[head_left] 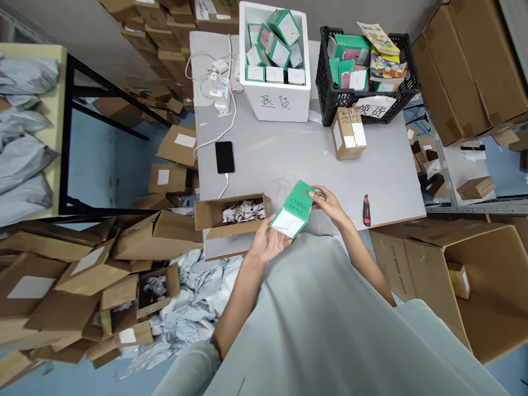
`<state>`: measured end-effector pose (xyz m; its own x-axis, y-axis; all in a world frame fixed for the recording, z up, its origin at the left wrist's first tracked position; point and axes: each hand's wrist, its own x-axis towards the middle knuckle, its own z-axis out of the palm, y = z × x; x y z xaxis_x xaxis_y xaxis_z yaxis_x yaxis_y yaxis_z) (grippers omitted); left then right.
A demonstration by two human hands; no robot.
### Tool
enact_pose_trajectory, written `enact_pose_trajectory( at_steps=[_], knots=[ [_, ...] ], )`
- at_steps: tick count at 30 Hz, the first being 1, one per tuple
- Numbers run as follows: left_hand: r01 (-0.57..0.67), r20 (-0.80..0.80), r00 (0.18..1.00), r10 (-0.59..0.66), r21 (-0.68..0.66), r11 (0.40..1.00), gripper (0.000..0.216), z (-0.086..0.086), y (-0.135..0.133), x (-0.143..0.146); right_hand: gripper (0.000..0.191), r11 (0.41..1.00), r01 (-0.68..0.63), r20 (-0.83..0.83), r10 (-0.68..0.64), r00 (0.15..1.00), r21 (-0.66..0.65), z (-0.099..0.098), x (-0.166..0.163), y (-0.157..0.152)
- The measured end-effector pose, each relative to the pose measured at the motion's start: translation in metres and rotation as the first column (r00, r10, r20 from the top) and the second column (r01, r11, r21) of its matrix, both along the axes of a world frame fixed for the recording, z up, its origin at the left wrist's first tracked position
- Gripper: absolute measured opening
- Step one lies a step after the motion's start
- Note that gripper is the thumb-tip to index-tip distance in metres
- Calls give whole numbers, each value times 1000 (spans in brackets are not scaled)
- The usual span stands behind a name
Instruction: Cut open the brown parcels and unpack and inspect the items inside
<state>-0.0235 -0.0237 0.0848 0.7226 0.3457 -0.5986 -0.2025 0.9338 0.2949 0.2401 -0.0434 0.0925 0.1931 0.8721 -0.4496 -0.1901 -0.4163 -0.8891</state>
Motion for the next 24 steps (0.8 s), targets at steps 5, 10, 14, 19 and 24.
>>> enact_pose_trajectory(
  at_steps=[5,10,14,19,24],
  knots=[
    [39,-109,994,-23,141,989,78,9,-2,18,63,998,-1,-118,-6,993,-57,-7,-7,-5],
    [278,-533,841,96,578,767,118,3,-15,29,58,999,-37,-123,42,992,40,-1,-12,-7],
    [511,-675,670,309,721,468,111,2,-22,33,61,996,-12,-110,22,994,88,-4,-23,-8],
    [333,-502,831,240,795,508,78,1,-15,29,57,988,151,-248,-144,958,9,-10,-33,-9],
    [126,-270,962,37,561,818,103,-3,-5,20,60,978,209,-302,-193,934,21,1,-40,-1]
  ],
)
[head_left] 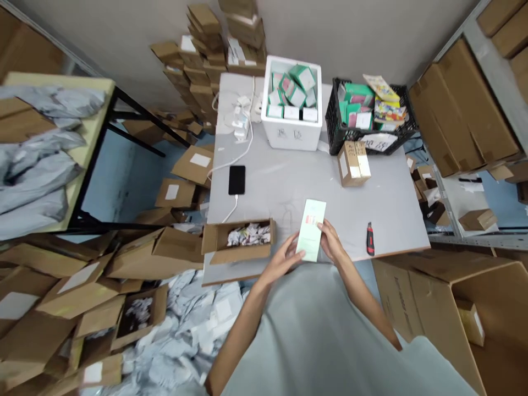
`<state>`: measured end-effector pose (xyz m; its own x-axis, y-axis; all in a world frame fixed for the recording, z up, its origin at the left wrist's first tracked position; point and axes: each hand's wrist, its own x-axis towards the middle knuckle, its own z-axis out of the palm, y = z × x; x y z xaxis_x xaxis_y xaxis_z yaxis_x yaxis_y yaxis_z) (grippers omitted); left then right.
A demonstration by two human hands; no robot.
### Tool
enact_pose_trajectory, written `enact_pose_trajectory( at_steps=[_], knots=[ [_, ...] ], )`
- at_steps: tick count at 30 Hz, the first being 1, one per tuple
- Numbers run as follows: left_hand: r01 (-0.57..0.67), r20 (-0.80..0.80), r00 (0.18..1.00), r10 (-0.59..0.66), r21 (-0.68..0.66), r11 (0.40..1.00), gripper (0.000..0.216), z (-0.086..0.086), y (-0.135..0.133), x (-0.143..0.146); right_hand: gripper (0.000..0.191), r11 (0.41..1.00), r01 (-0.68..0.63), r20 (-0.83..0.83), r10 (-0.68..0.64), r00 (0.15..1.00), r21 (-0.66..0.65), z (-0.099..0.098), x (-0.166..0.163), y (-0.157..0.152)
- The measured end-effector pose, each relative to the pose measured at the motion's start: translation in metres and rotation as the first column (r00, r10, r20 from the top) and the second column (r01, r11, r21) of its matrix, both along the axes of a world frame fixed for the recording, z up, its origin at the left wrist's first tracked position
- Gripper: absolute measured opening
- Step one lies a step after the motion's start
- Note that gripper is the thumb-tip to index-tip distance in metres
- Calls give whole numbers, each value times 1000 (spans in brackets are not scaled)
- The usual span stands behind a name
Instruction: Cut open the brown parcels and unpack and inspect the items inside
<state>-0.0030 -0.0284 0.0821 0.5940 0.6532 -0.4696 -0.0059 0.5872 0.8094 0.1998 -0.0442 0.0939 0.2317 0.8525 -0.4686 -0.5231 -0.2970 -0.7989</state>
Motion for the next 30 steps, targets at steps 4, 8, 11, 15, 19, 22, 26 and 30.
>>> enact_pose_trajectory(
  at_steps=[4,8,11,15,19,22,26,30],
  knots=[
    [-86,38,995,89,-83,993,107,-5,15,0,71,995,-98,41,98,994,1,4,3,11],
    [-202,9,979,202,-5,979,106,-6,48,8,86,942,-335,154,333,930,-18,-6,16,21],
    [-283,-15,959,284,23,959,106,1,80,18,94,918,-395,200,390,899,-13,-11,23,34],
    [-302,-9,953,304,78,950,106,9,124,33,88,947,-313,200,294,935,71,-8,25,67],
    [-302,-20,948,317,257,918,97,17,161,44,83,967,-223,184,199,963,121,1,23,109],
    [-309,-4,945,327,310,899,92,26,186,50,81,976,-150,174,121,977,160,8,22,140],
    [-329,62,943,326,308,893,89,43,231,57,82,970,-136,166,103,981,203,20,26,193],
    [-363,140,932,335,311,879,86,57,294,68,78,960,-97,180,50,982,262,30,32,264]
  ],
)
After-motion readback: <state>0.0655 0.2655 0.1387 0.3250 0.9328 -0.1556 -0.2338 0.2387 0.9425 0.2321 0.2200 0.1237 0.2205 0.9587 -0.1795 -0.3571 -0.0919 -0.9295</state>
